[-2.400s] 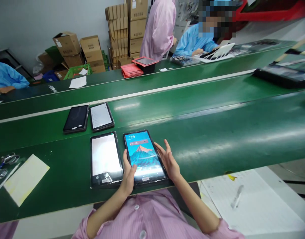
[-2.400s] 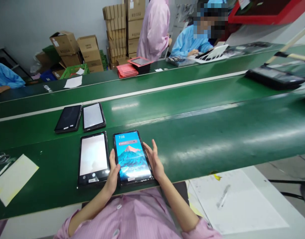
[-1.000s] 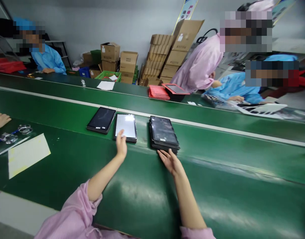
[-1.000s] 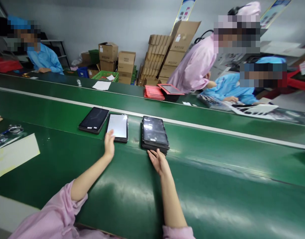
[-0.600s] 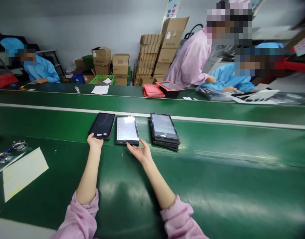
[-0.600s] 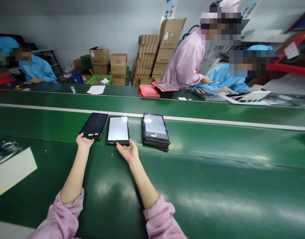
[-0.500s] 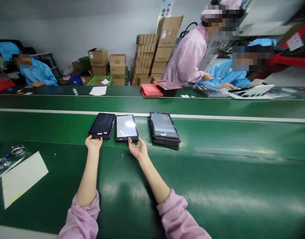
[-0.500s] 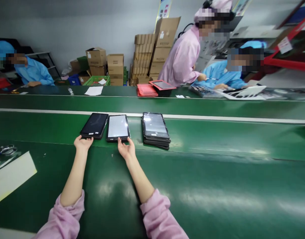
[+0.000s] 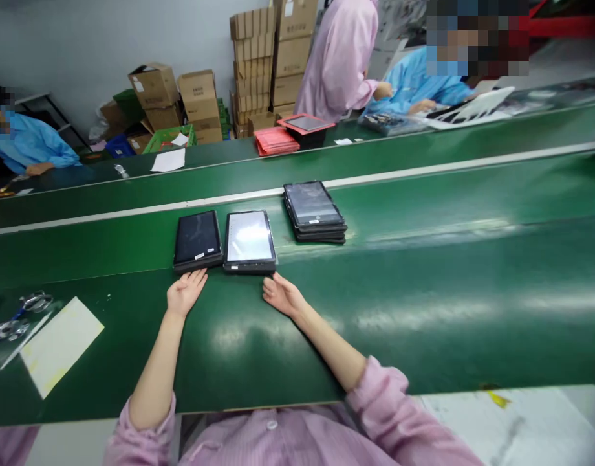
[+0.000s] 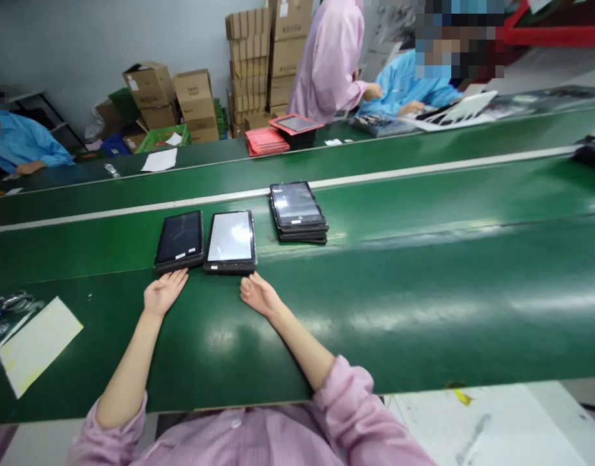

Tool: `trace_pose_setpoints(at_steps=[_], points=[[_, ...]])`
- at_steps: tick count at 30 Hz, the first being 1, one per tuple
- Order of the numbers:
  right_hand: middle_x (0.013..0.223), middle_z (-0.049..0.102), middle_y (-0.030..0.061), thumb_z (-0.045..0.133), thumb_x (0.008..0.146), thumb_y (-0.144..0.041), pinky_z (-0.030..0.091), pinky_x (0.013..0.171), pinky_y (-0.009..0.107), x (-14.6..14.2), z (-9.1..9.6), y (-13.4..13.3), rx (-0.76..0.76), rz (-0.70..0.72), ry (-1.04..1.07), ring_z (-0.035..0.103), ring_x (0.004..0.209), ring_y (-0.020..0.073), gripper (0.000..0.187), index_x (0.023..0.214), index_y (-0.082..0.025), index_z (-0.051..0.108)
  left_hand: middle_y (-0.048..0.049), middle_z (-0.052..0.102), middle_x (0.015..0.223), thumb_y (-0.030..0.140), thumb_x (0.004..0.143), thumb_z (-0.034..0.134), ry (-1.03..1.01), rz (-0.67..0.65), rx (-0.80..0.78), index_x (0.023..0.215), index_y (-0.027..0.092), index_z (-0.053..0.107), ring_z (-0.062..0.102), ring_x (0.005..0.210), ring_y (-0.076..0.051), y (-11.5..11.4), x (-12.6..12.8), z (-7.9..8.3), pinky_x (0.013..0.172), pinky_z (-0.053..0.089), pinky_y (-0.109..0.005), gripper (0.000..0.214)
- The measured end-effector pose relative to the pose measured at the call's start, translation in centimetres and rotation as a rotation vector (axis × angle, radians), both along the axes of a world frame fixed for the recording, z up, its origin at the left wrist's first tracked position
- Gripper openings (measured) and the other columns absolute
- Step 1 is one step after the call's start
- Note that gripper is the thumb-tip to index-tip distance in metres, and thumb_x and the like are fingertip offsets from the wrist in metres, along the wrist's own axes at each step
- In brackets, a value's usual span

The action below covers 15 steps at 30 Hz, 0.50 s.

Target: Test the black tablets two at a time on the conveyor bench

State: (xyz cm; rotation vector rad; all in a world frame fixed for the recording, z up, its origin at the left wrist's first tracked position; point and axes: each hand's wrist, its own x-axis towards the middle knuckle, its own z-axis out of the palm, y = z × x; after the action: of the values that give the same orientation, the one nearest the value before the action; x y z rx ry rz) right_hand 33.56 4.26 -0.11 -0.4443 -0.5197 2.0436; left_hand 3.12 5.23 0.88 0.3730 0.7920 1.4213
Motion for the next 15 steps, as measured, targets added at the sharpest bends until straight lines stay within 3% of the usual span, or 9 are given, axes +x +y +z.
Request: trace_pose_setpoints(at_steps=[5, 7, 10, 12, 13, 15], points=[[0.051, 0.050, -0.0080, 0.066, 0.084, -0.058, 0.026, 0.046, 0.023, 6.1, -0.8, -10.4, 0.064, 0.168, -0.380, 0.036, 0.041, 0.0097, 0.041, 0.095, -0.023, 0.047, -0.0100, 0.071, 0.123, 0.024, 0.058, 0.066, 0.187, -0.121, -0.042, 0.095, 0.023, 0.074, 0.057, 0.128, -0.035, -10.6, -0.1, -0.5, 0.118, 0.034, -0.055, 0.039], [0.048, 0.050, -0.0066, 0.059, 0.086, -0.066, 0.024, 0.043, 0.023, 9.0, 0.2, -13.7, 0.053, 0.257, -0.642, 0.034, 0.038, 0.0096, 0.045, 0.088, -0.021, 0.050, -0.0095, 0.071, 0.122, 0.030, 0.060, 0.071, 0.282, -0.158, -0.113, 0.099, 0.024, 0.075, 0.060, 0.125, -0.036, -14.9, -0.8, -0.5, 0.114, 0.039, -0.055, 0.039], [0.053, 0.056, 0.0005, 0.050, 0.091, -0.064, 0.030, 0.046, 0.026, 12.5, 3.5, -16.6, 0.161, 0.341, -1.261, 0.046, 0.044, 0.0137, 0.048, 0.074, -0.020, 0.056, -0.0122, 0.076, 0.109, 0.048, 0.070, 0.073, 0.550, -0.395, -0.340, 0.098, 0.024, 0.076, 0.070, 0.105, -0.036, -20.3, -3.6, 0.0, 0.096, 0.053, -0.052, 0.037], [0.062, 0.063, 0.0052, 0.045, 0.097, -0.056, 0.037, 0.054, 0.029, 13.2, 6.1, -16.8, 0.305, 0.194, -1.683, 0.056, 0.056, 0.0182, 0.047, 0.072, -0.020, 0.063, -0.0127, 0.077, 0.095, 0.062, 0.073, 0.069, 0.811, -0.471, -0.468, 0.096, 0.022, 0.076, 0.073, 0.086, -0.033, -22.4, -6.4, 0.5, 0.077, 0.057, -0.046, 0.046], [0.070, 0.066, 0.0071, 0.041, 0.100, -0.051, 0.040, 0.059, 0.031, 12.8, 7.2, -16.4, 0.399, 0.068, -1.830, 0.060, 0.064, 0.0203, 0.047, 0.076, -0.021, 0.068, -0.0119, 0.077, 0.090, 0.067, 0.072, 0.067, 0.936, -0.410, -0.493, 0.095, 0.022, 0.076, 0.072, 0.078, -0.031, -22.9, -7.8, 0.7, 0.068, 0.056, -0.042, 0.051], [0.090, 0.070, 0.0112, 0.036, 0.103, -0.043, 0.046, 0.074, 0.036, 10.7, 8.6, -15.0, 0.678, -0.141, -1.941, 0.063, 0.085, 0.0245, 0.046, 0.090, -0.021, 0.074, -0.0092, 0.075, 0.084, 0.070, 0.071, 0.063, 1.113, -0.129, -0.472, 0.096, 0.020, 0.073, 0.068, 0.069, -0.026, -22.7, -10.2, 1.0, 0.055, 0.049, -0.033, 0.057]])
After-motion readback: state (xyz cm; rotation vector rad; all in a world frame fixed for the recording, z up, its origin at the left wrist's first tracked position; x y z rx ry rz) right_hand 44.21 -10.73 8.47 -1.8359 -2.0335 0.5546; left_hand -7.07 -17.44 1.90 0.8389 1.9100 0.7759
